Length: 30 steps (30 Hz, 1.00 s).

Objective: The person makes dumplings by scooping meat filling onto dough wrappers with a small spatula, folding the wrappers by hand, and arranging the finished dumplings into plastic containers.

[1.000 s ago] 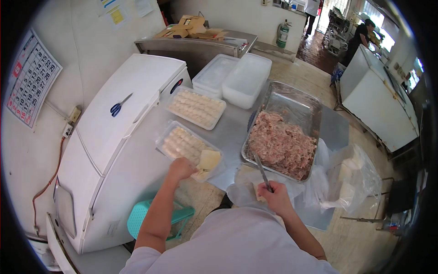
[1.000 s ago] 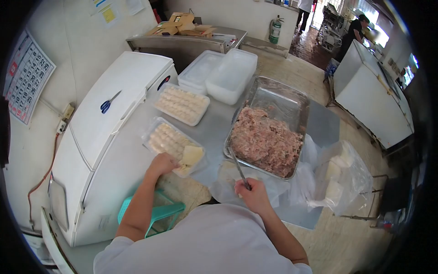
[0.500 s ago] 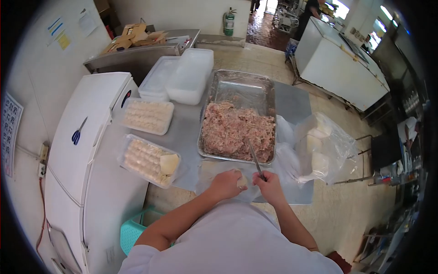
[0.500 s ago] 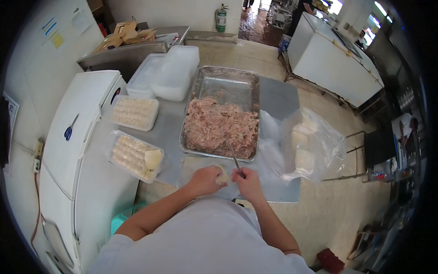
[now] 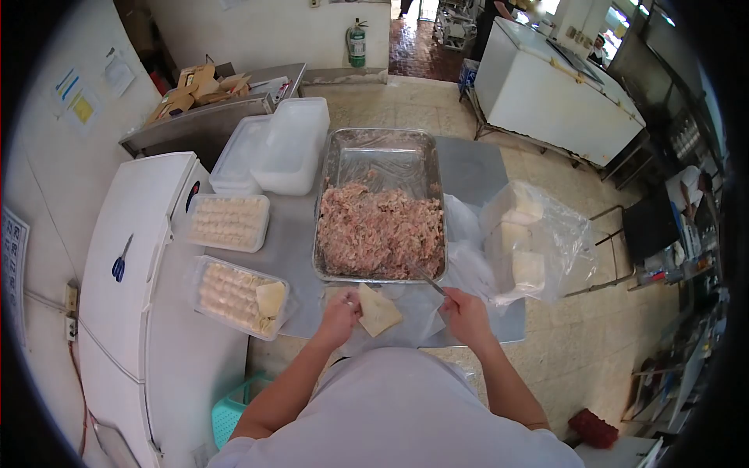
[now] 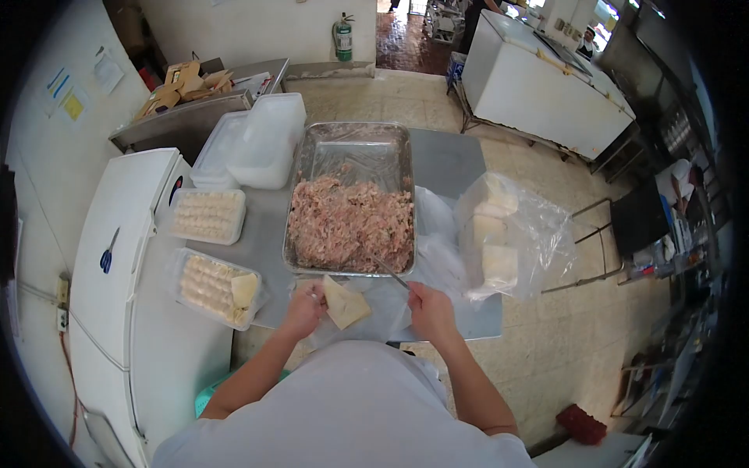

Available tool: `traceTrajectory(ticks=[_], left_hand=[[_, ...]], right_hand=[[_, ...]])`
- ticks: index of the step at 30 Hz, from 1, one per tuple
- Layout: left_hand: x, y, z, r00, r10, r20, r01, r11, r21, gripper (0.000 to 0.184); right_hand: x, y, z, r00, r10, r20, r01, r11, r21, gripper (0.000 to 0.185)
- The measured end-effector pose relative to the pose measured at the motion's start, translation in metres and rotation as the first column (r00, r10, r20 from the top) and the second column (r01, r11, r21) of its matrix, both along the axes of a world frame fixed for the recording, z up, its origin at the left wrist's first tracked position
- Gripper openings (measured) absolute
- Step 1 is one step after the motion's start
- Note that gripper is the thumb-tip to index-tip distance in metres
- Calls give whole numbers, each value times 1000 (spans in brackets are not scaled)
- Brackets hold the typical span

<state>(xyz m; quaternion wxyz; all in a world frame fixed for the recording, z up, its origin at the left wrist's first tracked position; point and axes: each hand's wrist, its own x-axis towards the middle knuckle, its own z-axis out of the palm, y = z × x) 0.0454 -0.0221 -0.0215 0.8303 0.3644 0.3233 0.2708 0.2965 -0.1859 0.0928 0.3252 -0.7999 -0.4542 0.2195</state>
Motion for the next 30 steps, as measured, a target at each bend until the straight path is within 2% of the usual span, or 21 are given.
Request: traceTrajectory(ticks=[2,3,5,8,12,14,18,20,21,23,24,26,27,29,30], left_hand=[[-1,4,33,982,127,142,-89,966,-244,17],[-2,6,45,959,202,201,-118,924,-365,19],[-10,11,39,976,172,131,-112,921,-372,23],[-14,10,46,981,172,85,-122,904,-410,27],[-25,8,47,967,198,160,-86,846,-525,34],[-27,5,44,965,232,118,-136,836,-531,35],[-30,5,41,971,238,8,-204,851,-483,40],[-36,9,34,971,214,103,-136,858,-495,43],[-37,11,39,968,200,149,-101,861,-499,44],[-35,14,49,956,262,131,-158,838,-522,45],[-34,16,55,948,293,122,-186,825,-534,46],[-36,22,58,935,282,216,-139,851,-507,47],[-36,25,59,925,274,262,-116,863,-492,48],[-33,31,56,939,260,226,-120,861,-494,48],[-31,34,53,945,254,207,-123,860,-496,48]], right_hand=[[10,16,17,945,121,305,-101,992,-79,26],[16,24,18,910,169,378,-123,982,-143,25],[26,43,13,818,272,506,-149,951,-270,24],[33,68,10,749,438,498,-197,864,-463,22],[40,80,8,689,547,476,-255,798,-547,23],[43,83,11,668,582,464,-283,775,-565,23],[46,88,22,672,621,404,-311,732,-607,21],[42,91,30,685,633,361,-314,704,-637,20],[43,92,28,707,618,343,-341,723,-601,19],[48,93,13,749,589,304,-387,760,-522,18],[51,94,2,797,562,221,-427,784,-451,18],[56,96,-19,858,511,41,-479,827,-295,17],[53,95,-18,880,473,-37,-465,844,-269,17],[43,93,-20,899,392,-197,-430,875,-222,17],[36,91,-17,915,351,-200,-388,903,-186,18]])
